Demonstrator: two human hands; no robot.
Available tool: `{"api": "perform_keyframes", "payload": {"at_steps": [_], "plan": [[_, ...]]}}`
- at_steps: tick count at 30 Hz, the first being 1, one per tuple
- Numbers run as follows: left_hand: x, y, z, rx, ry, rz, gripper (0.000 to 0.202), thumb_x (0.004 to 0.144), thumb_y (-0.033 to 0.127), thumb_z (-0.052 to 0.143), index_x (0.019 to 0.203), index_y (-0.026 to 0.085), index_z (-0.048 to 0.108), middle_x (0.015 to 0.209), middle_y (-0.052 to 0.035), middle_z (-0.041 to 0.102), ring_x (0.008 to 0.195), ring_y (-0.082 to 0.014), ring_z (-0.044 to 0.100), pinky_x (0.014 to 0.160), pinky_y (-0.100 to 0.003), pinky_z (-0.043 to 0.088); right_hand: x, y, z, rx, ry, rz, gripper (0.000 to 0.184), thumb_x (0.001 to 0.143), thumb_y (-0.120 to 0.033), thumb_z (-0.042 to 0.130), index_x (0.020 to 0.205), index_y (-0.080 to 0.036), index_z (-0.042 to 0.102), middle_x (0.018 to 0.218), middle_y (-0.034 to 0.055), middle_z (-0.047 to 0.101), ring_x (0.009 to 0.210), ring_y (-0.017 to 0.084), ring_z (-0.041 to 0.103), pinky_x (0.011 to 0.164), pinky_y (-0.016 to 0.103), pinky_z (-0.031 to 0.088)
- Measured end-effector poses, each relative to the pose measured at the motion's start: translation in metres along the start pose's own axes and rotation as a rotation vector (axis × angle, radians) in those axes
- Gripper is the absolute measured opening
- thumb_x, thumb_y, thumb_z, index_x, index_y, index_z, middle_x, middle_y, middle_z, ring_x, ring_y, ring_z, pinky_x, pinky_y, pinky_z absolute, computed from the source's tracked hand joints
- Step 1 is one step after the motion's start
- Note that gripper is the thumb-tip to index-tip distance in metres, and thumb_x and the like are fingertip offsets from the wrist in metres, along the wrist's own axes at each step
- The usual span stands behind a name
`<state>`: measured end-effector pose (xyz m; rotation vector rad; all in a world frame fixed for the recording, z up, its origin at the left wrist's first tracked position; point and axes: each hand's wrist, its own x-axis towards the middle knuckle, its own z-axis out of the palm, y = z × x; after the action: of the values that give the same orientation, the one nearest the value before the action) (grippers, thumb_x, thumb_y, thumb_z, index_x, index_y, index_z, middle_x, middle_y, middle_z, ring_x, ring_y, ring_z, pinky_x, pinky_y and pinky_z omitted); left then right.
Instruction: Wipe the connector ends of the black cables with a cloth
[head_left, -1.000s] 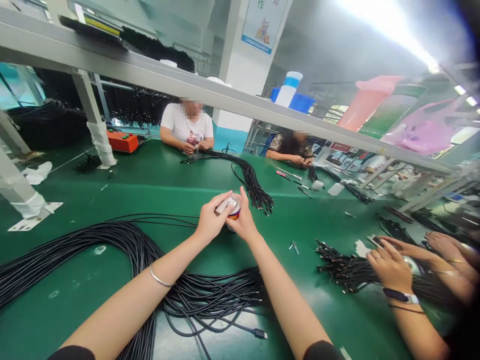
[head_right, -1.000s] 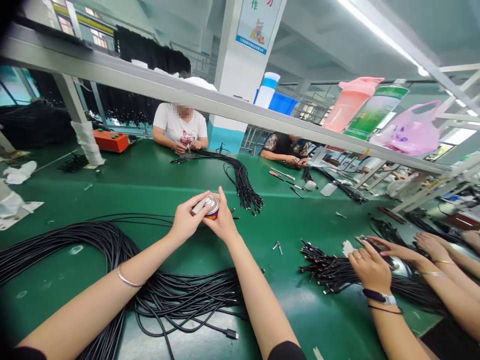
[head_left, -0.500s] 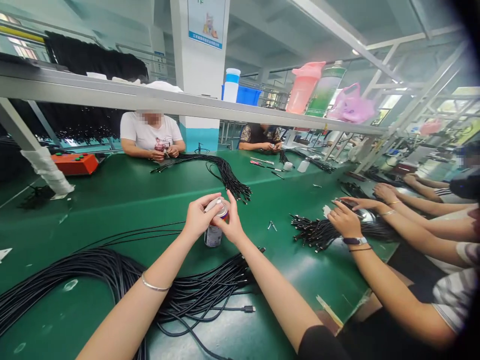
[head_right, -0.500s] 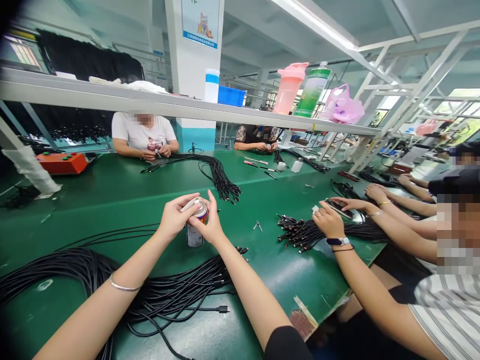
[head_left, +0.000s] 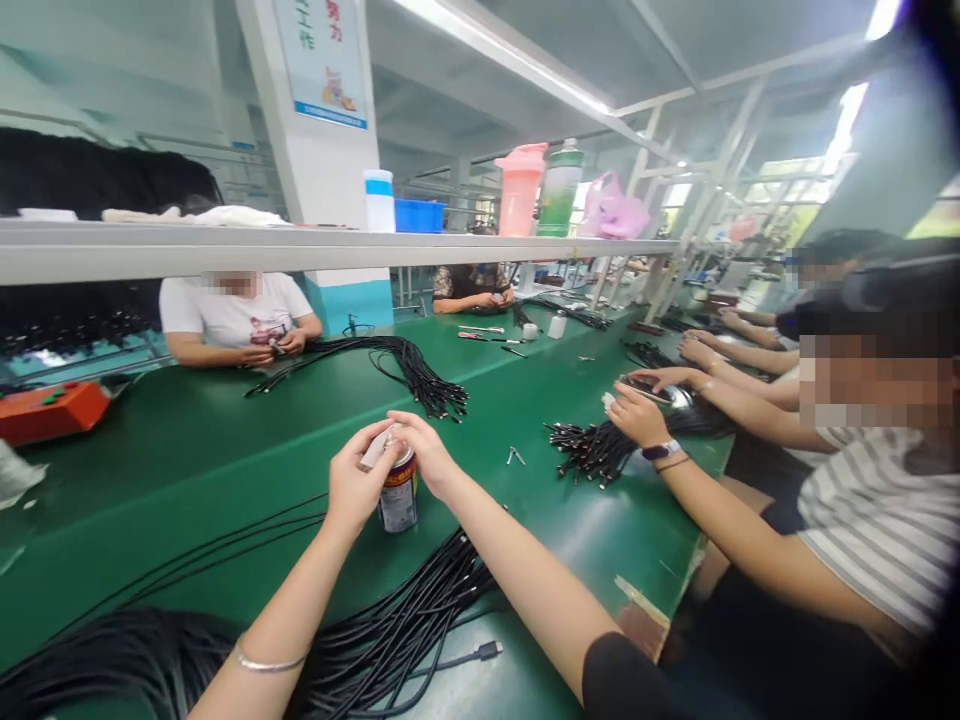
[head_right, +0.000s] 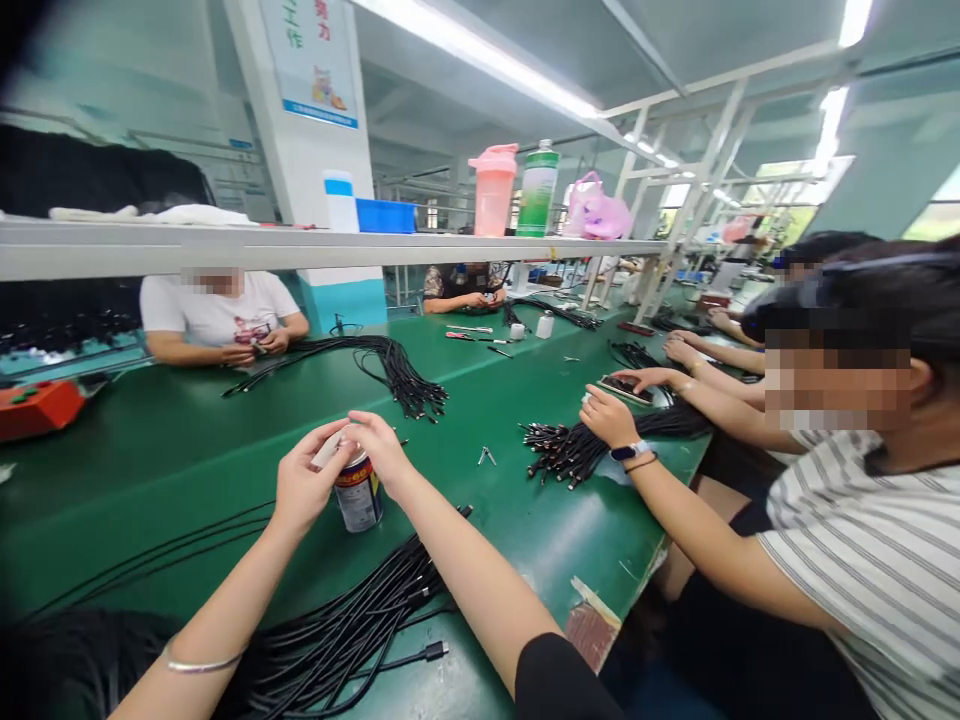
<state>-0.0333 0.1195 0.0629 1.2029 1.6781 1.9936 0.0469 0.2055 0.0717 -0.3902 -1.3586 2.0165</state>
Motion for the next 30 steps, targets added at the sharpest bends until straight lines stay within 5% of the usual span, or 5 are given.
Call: {"api": "perform_keyframes", "payload": {"at_steps": [17, 30], "plan": [[0.0003, -0.002, 0.0039, 0.019, 0.06, -0.087, 0.059, 0.064, 0.053, 0.077, 0.111, 0.019, 0.067, 0.11, -0.009, 0.069, 0.097, -0.0232, 0.065, 0.082, -0.03, 0.058, 0.0068, -0.0046, -0.0015, 0.031, 0.011, 0.102, 0.047, 0.059, -0.027, 0.074, 0.104, -0.02, 0.063, 0.075, -0.0024, 0.064, 0.066, 0.012, 0.057, 0.065, 0.025, 0.045], [-0.0008, -0.0011, 0.0029, 0.006, 0.04, -0.097, 0.059, 0.065, 0.055, 0.076, 0.112, 0.02, 0.068, 0.115, -0.0098, 0.067, 0.106, -0.0295, 0.063, 0.101, -0.05, 0.049, 0.0055, -0.0059, -0.0014, 0.002, -0.009, 0.088, 0.036, 0.057, -0.033, 0.075, 0.088, -0.017, 0.065, 0.074, -0.0008, 0.062, 0.068, 0.012, 0.055, 0.066, 0.026, 0.042]]}}
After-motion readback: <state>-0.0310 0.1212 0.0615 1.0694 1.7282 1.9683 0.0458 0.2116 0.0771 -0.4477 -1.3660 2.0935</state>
